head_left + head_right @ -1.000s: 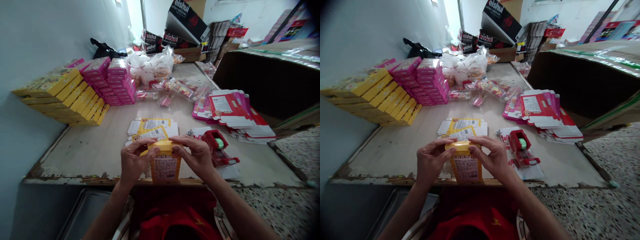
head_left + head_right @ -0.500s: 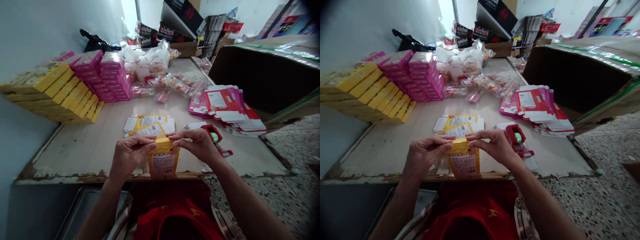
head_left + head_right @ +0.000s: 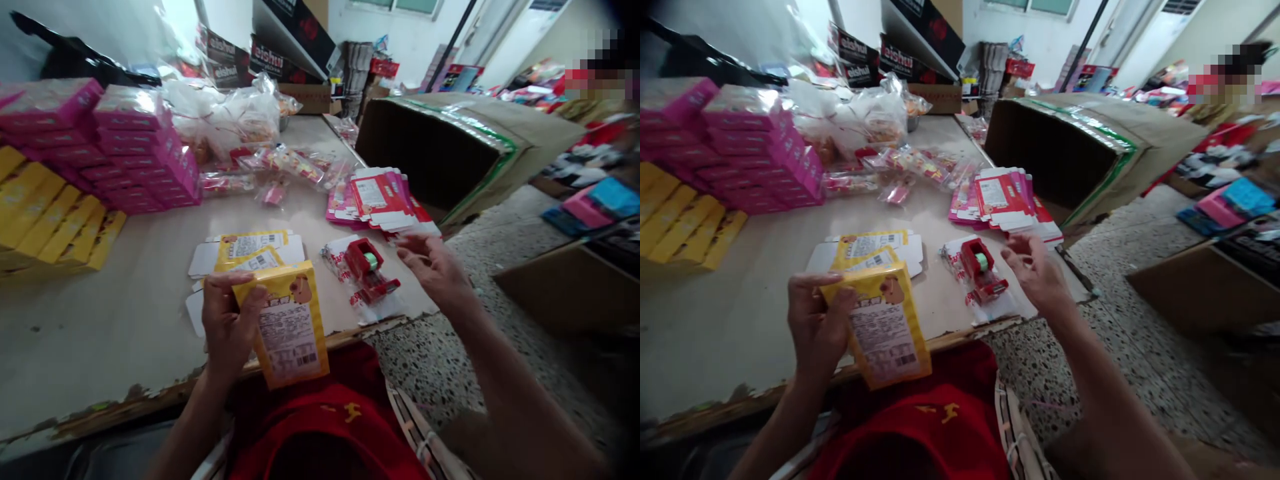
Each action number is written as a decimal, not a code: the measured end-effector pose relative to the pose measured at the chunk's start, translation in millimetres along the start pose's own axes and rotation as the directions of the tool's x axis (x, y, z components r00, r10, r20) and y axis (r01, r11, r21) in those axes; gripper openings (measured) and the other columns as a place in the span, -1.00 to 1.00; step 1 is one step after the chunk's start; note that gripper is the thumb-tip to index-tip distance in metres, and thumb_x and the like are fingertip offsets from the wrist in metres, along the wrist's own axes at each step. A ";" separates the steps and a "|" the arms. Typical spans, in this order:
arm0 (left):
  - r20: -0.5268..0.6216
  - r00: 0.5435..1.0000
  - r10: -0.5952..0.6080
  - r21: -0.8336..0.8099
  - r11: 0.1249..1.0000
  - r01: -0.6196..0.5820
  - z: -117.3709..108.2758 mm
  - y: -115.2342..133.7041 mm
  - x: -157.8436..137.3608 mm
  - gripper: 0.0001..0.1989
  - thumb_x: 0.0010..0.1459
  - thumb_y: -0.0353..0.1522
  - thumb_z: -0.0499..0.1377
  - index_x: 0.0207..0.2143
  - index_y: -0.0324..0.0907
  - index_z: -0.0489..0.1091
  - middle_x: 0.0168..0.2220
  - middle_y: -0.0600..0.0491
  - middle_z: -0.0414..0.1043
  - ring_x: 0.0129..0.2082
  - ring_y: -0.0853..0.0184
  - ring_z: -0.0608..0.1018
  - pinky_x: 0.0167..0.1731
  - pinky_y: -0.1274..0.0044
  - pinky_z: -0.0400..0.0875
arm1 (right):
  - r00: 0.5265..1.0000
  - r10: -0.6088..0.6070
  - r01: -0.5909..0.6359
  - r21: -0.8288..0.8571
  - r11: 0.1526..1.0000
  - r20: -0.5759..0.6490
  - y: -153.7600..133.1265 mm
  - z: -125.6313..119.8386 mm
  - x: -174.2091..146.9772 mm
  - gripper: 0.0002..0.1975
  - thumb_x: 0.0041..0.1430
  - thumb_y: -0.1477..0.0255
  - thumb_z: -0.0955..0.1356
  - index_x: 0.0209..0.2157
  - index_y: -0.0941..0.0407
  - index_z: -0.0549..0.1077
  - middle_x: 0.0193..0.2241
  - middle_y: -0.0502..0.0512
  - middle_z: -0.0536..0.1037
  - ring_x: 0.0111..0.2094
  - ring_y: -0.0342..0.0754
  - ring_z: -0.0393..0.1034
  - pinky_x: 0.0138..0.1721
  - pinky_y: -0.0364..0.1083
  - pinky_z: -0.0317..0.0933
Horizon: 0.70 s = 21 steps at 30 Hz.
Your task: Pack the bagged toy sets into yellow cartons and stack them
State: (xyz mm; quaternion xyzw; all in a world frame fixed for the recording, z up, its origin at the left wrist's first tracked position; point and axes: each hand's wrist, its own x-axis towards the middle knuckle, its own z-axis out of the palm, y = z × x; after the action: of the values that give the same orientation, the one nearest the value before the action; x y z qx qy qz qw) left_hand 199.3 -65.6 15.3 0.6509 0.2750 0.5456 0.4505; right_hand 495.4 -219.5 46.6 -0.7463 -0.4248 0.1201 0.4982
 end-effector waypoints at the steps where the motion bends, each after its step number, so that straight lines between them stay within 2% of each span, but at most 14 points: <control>1: 0.023 1.000 -0.005 0.025 1.000 0.005 3.8 2.4 -2.3 -0.82 0.25 -0.32 0.31 -0.15 -0.11 0.39 -0.19 0.09 0.45 -0.23 0.39 0.54 -0.25 0.61 0.48 | 0.996 0.075 -0.070 -0.094 0.993 0.042 12.2 -12.1 -0.8 -0.52 0.22 0.01 0.42 -0.05 0.10 0.57 -0.14 0.22 0.66 -0.10 0.14 0.54 -0.12 0.08 0.42; 3: 0.116 0.993 -0.029 0.100 0.995 0.017 10.9 5.7 -10.2 -0.89 0.27 -0.33 0.28 -0.21 -0.12 0.41 -0.26 0.12 0.47 -0.29 0.40 0.53 -0.27 0.61 0.44 | 0.965 0.186 -0.151 -0.186 0.971 0.186 27.8 -23.7 -5.2 -0.52 0.21 -0.04 0.40 -0.28 0.13 0.62 -0.30 0.16 0.65 -0.20 0.10 0.51 -0.16 0.04 0.36; 5: 0.189 0.979 -0.073 0.171 0.984 0.041 17.7 5.4 -20.6 -0.92 0.29 -0.33 0.26 -0.26 -0.13 0.41 -0.33 0.15 0.47 -0.35 0.42 0.51 -0.31 0.62 0.41 | 0.931 0.247 -0.213 -0.149 0.966 0.268 30.9 -21.3 -9.7 -0.53 0.18 -0.03 0.42 -0.35 0.13 0.62 -0.35 0.11 0.63 -0.24 0.06 0.47 -0.15 0.00 0.32; 8: 0.277 0.945 -0.171 0.237 0.966 0.105 27.5 2.2 -32.1 -0.92 0.33 -0.31 0.22 -0.24 -0.12 0.42 -0.37 0.17 0.47 -0.41 0.43 0.47 -0.37 0.62 0.35 | 0.915 0.319 -0.335 0.024 0.942 0.248 23.1 -7.3 -10.7 -0.56 0.02 0.01 0.51 -0.39 0.14 0.61 -0.39 0.05 0.61 -0.30 0.00 0.45 -0.15 -0.04 0.28; 10: 0.355 0.910 -0.215 0.260 0.958 0.125 34.1 2.0 -33.5 -0.89 0.37 -0.29 0.17 -0.20 -0.11 0.46 -0.32 0.15 0.52 -0.35 0.41 0.50 -0.32 0.60 0.36 | 0.905 0.363 -0.393 0.108 0.913 0.222 17.5 -0.3 -10.1 -0.57 -0.08 0.04 0.55 -0.44 0.15 0.60 -0.38 0.07 0.60 -0.30 0.00 0.44 -0.13 -0.03 0.27; 13: 0.420 0.866 -0.271 0.247 0.952 0.178 44.2 5.0 -29.4 -0.81 0.39 -0.25 0.13 -0.21 -0.12 0.49 -0.27 0.13 0.55 -0.30 0.36 0.52 -0.27 0.57 0.36 | 0.942 0.329 -0.333 0.093 0.938 0.061 12.3 2.8 -18.2 -0.62 -0.12 0.10 0.58 -0.47 0.14 0.63 -0.24 0.13 0.60 -0.15 0.06 0.45 -0.02 0.00 0.24; 16: 0.426 0.833 -0.354 0.249 0.931 0.269 52.0 6.6 -26.6 -0.77 0.38 -0.20 0.13 -0.25 -0.13 0.47 -0.38 0.15 0.49 -0.42 0.37 0.46 -0.40 0.57 0.30 | 0.962 0.253 -0.246 0.082 0.966 -0.101 9.1 0.9 -41.8 -0.67 -0.02 0.13 0.57 -0.41 0.12 0.65 -0.11 0.14 0.58 -0.10 0.05 0.44 -0.01 -0.01 0.23; 18: 0.427 0.818 -0.385 0.260 0.919 0.297 55.1 5.8 -27.3 -0.76 0.37 -0.18 0.12 -0.26 -0.13 0.45 -0.43 0.16 0.44 -0.46 0.38 0.42 -0.44 0.57 0.27 | 0.941 0.324 -0.302 0.182 0.936 -0.101 9.2 0.5 -60.8 -0.66 0.02 0.11 0.56 -0.39 0.11 0.64 -0.23 0.11 0.61 -0.24 0.00 0.45 -0.14 -0.03 0.27; 21: 0.439 0.806 -0.397 0.252 0.916 0.313 58.2 4.5 -30.4 -0.75 0.37 -0.16 0.12 -0.27 -0.12 0.42 -0.45 0.17 0.40 -0.47 0.38 0.39 -0.45 0.57 0.24 | 0.894 0.448 -0.422 0.360 0.832 0.014 16.4 5.1 -80.2 -0.61 0.03 0.06 0.54 -0.41 0.13 0.59 -0.46 0.06 0.61 -0.41 -0.04 0.43 -0.26 -0.04 0.29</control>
State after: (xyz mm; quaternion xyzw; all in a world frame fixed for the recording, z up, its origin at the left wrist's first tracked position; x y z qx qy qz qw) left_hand 246.7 -110.1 5.4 0.7380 0.3162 0.2473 0.5425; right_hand 451.9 -279.1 10.8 -0.7250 -0.1971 0.2781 0.5985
